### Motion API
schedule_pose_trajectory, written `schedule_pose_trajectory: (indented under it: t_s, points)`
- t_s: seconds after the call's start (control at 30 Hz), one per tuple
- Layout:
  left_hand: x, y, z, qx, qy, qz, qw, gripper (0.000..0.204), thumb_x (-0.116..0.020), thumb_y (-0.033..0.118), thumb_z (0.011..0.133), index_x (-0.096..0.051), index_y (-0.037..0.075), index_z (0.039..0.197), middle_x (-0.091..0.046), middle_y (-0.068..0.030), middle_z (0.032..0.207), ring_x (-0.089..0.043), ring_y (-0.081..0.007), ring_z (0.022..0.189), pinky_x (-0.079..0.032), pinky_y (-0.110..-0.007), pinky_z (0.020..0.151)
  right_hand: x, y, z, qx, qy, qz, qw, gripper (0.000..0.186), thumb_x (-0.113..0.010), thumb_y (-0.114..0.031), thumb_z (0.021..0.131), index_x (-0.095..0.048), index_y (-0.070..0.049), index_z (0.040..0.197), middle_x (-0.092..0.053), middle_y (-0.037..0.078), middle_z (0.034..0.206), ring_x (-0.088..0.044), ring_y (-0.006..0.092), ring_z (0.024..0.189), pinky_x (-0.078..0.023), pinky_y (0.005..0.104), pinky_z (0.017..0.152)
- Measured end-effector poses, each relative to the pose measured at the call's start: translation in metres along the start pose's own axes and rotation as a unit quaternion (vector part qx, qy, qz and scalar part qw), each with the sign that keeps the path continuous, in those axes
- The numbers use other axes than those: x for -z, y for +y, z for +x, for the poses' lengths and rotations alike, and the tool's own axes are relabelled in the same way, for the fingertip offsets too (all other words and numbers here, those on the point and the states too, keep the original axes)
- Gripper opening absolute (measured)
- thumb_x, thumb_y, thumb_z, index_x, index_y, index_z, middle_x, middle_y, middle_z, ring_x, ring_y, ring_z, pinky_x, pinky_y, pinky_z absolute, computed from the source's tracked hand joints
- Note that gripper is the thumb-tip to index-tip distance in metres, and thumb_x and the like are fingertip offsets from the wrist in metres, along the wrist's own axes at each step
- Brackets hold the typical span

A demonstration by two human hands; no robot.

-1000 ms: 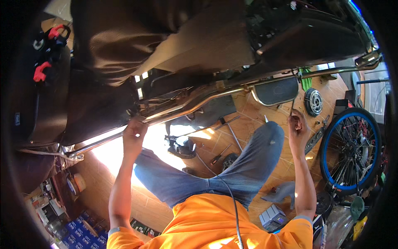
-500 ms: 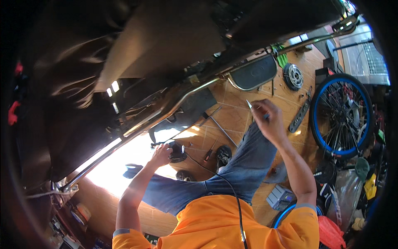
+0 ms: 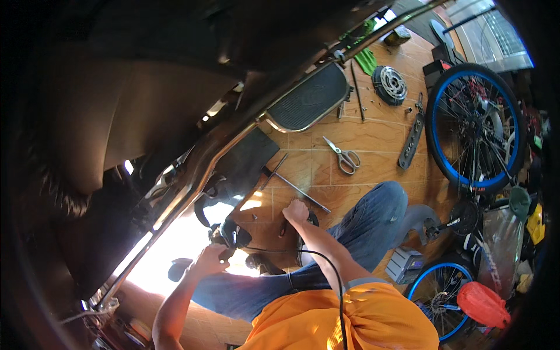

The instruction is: The person removes the seat from a scooter, then disassembles the rear wheel motor. They separate the stator and rotor, strip and reattach wires to the rotor, and reassemble the motor components.

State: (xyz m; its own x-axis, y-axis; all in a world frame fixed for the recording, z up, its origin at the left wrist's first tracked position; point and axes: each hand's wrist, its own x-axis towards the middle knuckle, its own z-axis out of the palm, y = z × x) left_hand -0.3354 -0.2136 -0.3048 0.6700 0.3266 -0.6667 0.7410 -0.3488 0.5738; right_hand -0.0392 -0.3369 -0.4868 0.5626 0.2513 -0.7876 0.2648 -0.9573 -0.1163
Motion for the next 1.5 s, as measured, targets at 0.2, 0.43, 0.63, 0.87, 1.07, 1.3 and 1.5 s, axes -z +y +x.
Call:
schedule_pose_trajectory:
  t_s: [0.2, 0.43, 0.63, 0.87, 1.07, 1.3, 1.5]
  points:
    - [0.011, 0.041, -0.008, -0.003, -0.008, -0.02, 1.0, 0.037, -0.074, 0.025, 0.07, -0.065, 0.0, 0.095, -0.066, -0.0208, 0.088, -0.066, -0.0388, 0.082, -0.052, -0.044, 0.072, 0.006, -0.02, 0.041, 0.095, 0.153, 0.033, 0.983, 0.028, -0.063, -0.017, 0.084, -0.065, 0.0, 0.105, -0.07, 0.025, 0.107, -0.067, 0.0418, 0.101, -0.055, 0.0497, 0.084]
    - [0.024, 0.086, -0.017, 0.011, -0.055, -0.039, 0.998, 0.038, -0.076, 0.028, 0.071, -0.068, 0.002, 0.097, -0.069, -0.0203, 0.09, -0.068, -0.0371, 0.085, -0.054, -0.042, 0.077, 0.094, -0.008, 0.074, 0.216, 0.146, -0.047, 0.964, 0.048, -0.068, -0.025, 0.08, -0.055, -0.005, 0.123, -0.067, 0.024, 0.105, -0.066, 0.0447, 0.1, -0.055, 0.0519, 0.082]
    - [0.01, 0.084, 0.009, 0.046, -0.181, -0.063, 0.98, 0.049, -0.076, 0.035, 0.073, -0.066, 0.002, 0.107, -0.07, -0.0231, 0.092, -0.069, -0.0382, 0.087, -0.054, -0.043, 0.078, 0.087, -0.003, 0.086, 0.189, 0.098, -0.051, 0.976, 0.032, -0.062, -0.017, 0.084, -0.057, -0.006, 0.114, -0.065, 0.025, 0.11, -0.067, 0.0427, 0.099, -0.055, 0.0519, 0.082]
    - [-0.017, 0.102, 0.016, 0.019, -0.241, -0.001, 0.97, 0.041, -0.074, 0.029, 0.073, -0.067, 0.003, 0.104, -0.069, -0.0234, 0.094, -0.067, -0.0404, 0.089, -0.053, -0.045, 0.081, 0.089, -0.008, 0.083, 0.185, 0.183, -0.046, 0.965, 0.023, -0.063, -0.019, 0.083, -0.066, -0.005, 0.101, -0.068, 0.021, 0.106, -0.067, 0.0397, 0.102, -0.056, 0.049, 0.084]
    - [0.022, 0.155, -0.039, -0.011, -0.224, -0.057, 0.973, 0.045, -0.073, 0.023, 0.073, -0.066, 0.006, 0.114, -0.069, -0.021, 0.102, -0.067, -0.0366, 0.096, -0.053, -0.043, 0.085, 0.058, -0.039, 0.024, -0.025, -0.331, 0.38, 0.863, 0.048, -0.068, -0.052, 0.087, -0.07, -0.007, 0.103, -0.07, 0.012, 0.103, -0.07, 0.0259, 0.086, -0.058, 0.0412, 0.067]
    - [0.019, 0.171, -0.057, -0.041, -0.196, -0.126, 0.972, 0.046, -0.076, 0.02, 0.067, -0.066, 0.002, 0.108, -0.066, -0.0188, 0.09, -0.064, -0.0345, 0.084, -0.052, -0.041, 0.079, 0.033, -0.056, -0.058, 0.04, -0.473, 0.393, 0.787, 0.034, -0.073, -0.027, 0.088, -0.069, -0.009, 0.117, -0.071, 0.01, 0.107, -0.071, 0.0229, 0.083, -0.06, 0.0391, 0.069]
    - [-0.025, 0.196, -0.042, -0.061, -0.206, -0.137, 0.967, 0.034, -0.073, 0.018, 0.068, -0.065, -0.002, 0.094, -0.067, -0.0205, 0.081, -0.067, -0.0379, 0.078, -0.054, -0.043, 0.073, -0.007, -0.085, -0.068, 0.009, -0.425, 0.405, 0.809, 0.042, -0.073, -0.022, 0.086, -0.064, -0.006, 0.124, -0.068, 0.007, 0.118, -0.064, 0.0259, 0.109, -0.049, 0.0494, 0.093]
